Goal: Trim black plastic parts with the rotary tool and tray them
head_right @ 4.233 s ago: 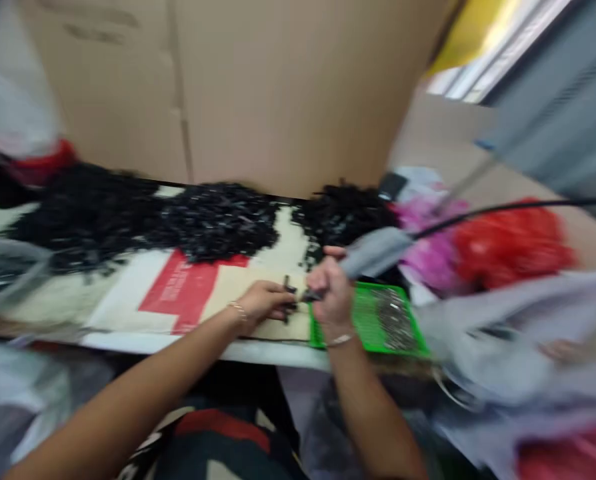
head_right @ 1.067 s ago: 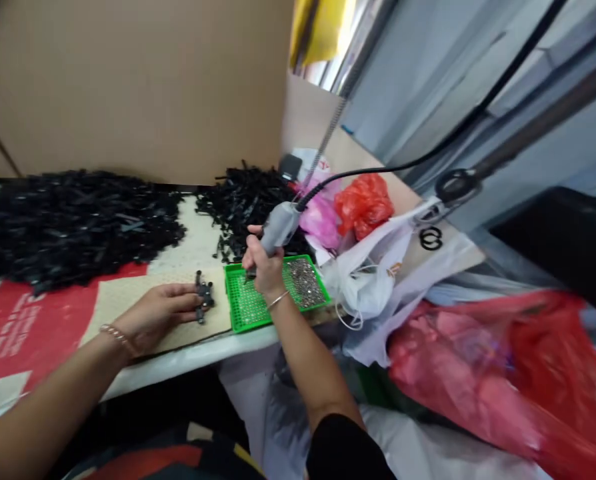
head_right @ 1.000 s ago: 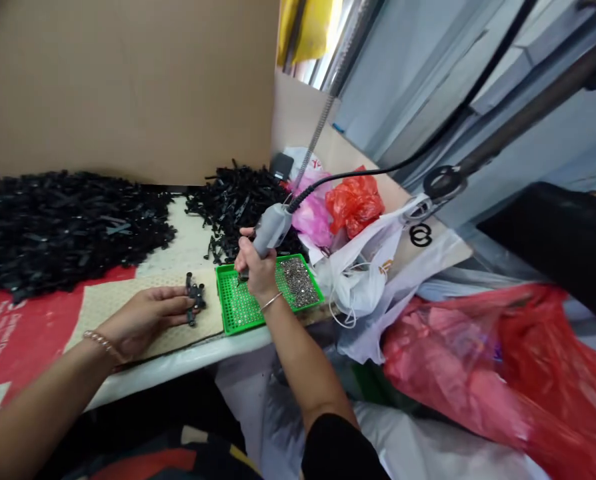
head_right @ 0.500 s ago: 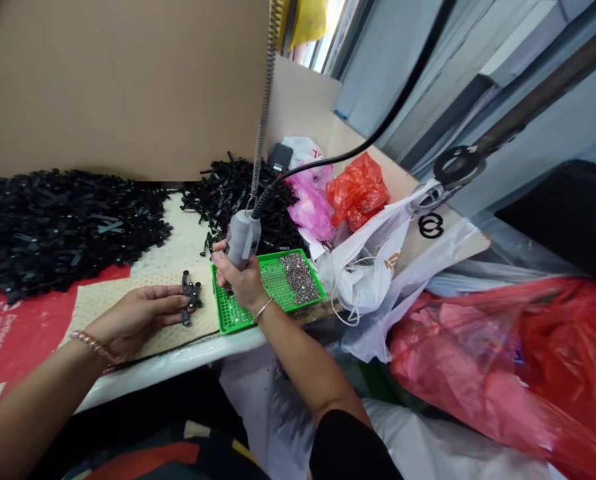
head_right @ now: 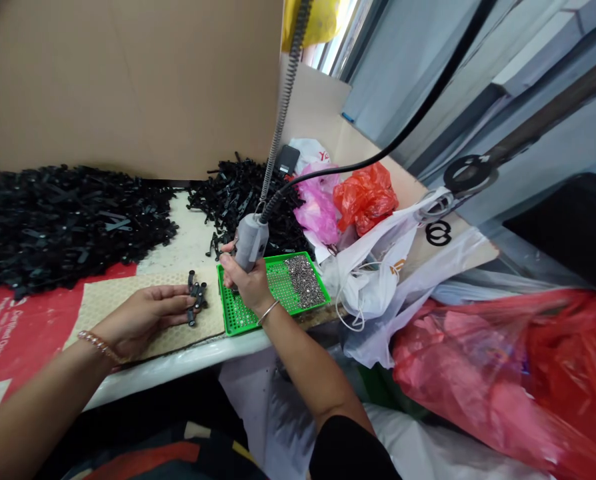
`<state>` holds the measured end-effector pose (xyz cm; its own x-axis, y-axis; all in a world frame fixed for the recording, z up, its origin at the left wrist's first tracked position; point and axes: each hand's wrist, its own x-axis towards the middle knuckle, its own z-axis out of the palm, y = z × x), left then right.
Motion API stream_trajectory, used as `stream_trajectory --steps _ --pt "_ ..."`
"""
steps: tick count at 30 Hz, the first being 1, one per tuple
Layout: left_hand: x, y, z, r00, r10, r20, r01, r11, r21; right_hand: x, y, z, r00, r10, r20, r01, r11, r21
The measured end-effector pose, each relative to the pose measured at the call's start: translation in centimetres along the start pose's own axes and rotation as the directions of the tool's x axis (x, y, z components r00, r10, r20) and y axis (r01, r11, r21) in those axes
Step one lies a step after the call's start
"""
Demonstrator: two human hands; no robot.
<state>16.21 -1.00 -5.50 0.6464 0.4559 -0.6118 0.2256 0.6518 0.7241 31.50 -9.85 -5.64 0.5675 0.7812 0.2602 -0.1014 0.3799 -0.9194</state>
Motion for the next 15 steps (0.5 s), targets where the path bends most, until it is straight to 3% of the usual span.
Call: stream_trajectory --steps 15 --pt "-0.08 -0.10 0.04 1.000 0.011 -0.016 -0.011 1.000 0.002 -0.23 0.21 -0.19 1.000 -0.009 -0.002 0.009 0.999 -0.049"
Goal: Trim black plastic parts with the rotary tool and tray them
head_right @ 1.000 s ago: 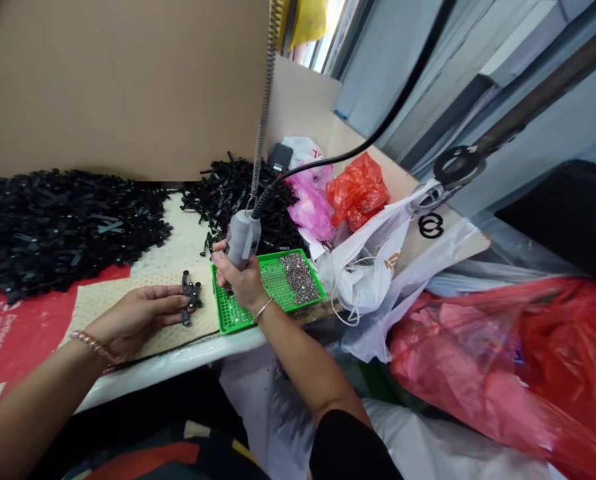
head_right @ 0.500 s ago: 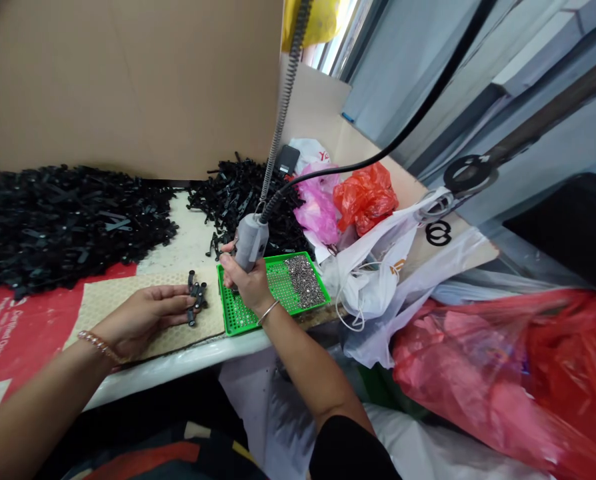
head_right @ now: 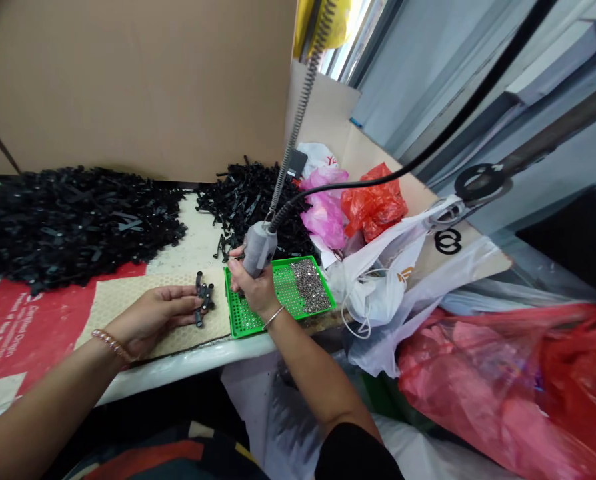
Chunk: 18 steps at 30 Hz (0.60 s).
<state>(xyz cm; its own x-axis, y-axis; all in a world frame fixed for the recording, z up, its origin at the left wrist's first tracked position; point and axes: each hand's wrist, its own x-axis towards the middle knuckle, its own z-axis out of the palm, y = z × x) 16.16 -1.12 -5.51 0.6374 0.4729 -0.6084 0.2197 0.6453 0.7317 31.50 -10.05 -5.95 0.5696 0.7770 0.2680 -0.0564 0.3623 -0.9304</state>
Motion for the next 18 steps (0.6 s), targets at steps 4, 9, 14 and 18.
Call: stream_trajectory --steps 4,9,14,18 --pt "0.0 -0.1 0.0 1.000 0.003 0.024 -0.002 1.000 -0.015 0.6 -2.1 1.0 0.994 -0.020 -0.111 0.030 0.996 0.084" --pt "0.0 -0.2 -0.1 0.999 0.028 0.033 -0.027 0.999 -0.020 1.5 -3.5 4.6 0.993 -0.001 -0.116 0.024 0.980 0.195" --pt "-0.2 -0.2 0.0 0.997 0.042 0.061 -0.040 0.999 -0.025 1.8 -1.6 6.8 0.998 0.048 -0.050 -0.036 0.975 0.219" --pt "-0.3 0.0 0.0 0.997 0.045 0.067 -0.043 0.999 -0.026 1.9 -1.0 6.6 0.997 0.038 -0.061 -0.021 0.965 0.260"
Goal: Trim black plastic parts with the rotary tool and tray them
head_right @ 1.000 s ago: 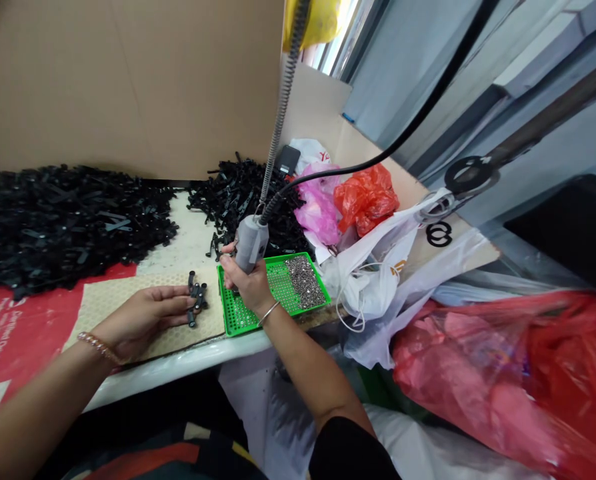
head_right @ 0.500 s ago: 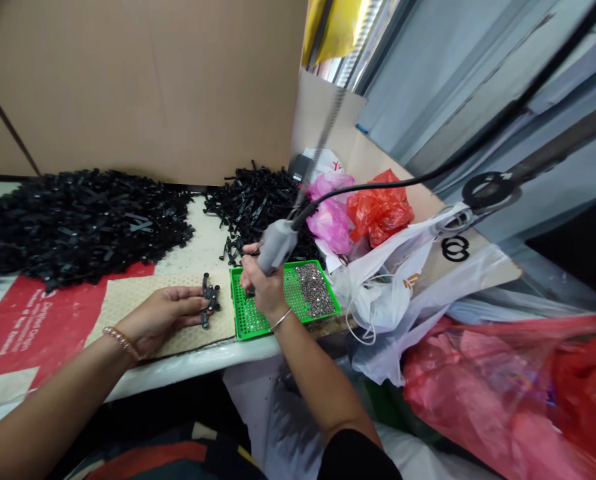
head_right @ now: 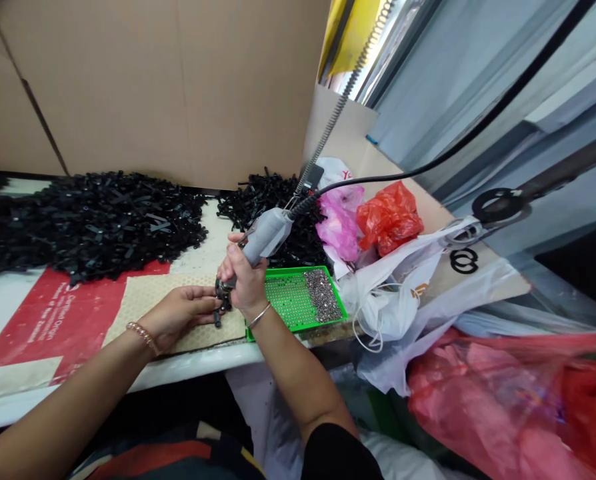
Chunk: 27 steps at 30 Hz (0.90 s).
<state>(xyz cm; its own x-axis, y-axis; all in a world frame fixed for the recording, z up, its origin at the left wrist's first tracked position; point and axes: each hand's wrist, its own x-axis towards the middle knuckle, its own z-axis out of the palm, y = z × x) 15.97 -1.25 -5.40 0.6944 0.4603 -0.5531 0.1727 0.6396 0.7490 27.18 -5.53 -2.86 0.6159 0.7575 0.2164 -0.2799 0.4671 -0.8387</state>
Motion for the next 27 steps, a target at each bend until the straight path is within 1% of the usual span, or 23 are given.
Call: stream_trajectory --steps 5,9,14,19,27 --pt "-0.01 0.04 0.03 1.000 -0.007 -0.030 0.007 1.000 -0.002 -0.07 -0.11 -0.31 1.000 -0.021 -0.009 0.021 0.999 -0.036" --pt "-0.14 0.09 0.15 1.000 -0.004 -0.020 0.004 1.000 -0.013 -0.11 0.16 -0.46 1.000 -0.009 -0.023 0.006 0.996 -0.093" --pt "-0.20 0.07 0.21 1.000 -0.008 -0.030 0.007 1.000 -0.027 -0.13 0.34 -0.51 1.000 -0.011 -0.015 0.010 0.996 -0.093" --pt "0.07 -0.13 0.06 1.000 0.001 -0.020 -0.002 1.000 -0.023 -0.30 0.31 -0.43 1.000 -0.018 -0.020 0.015 0.991 -0.136" --pt "-0.05 0.09 0.15 1.000 -0.011 -0.019 0.010 1.000 -0.018 -0.33 0.41 -0.50 1.000 -0.024 0.003 0.024 0.995 -0.100"
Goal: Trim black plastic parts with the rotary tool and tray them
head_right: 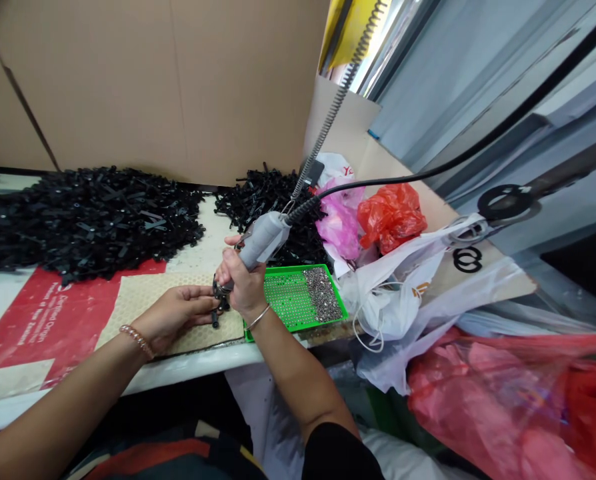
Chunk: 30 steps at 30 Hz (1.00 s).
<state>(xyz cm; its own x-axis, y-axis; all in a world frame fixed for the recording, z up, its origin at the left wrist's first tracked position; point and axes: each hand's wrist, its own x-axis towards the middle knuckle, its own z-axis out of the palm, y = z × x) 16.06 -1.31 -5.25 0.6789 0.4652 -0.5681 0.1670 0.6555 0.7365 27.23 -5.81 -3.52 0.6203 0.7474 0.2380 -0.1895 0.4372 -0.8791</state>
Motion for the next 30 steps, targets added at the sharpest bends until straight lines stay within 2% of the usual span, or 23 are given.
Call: stream_trajectory --steps 14,30 --pt "-0.17 0.13 0.27 1.000 -0.012 -0.019 0.012 1.000 0.006 0.01 -0.46 -0.09 1.000 -0.003 0.001 0.003 1.000 -0.012" --pt "0.10 -0.19 -0.13 1.000 -0.006 -0.006 0.006 1.000 0.026 -0.06 -0.02 -0.02 0.998 -0.019 0.056 0.016 0.999 0.042"
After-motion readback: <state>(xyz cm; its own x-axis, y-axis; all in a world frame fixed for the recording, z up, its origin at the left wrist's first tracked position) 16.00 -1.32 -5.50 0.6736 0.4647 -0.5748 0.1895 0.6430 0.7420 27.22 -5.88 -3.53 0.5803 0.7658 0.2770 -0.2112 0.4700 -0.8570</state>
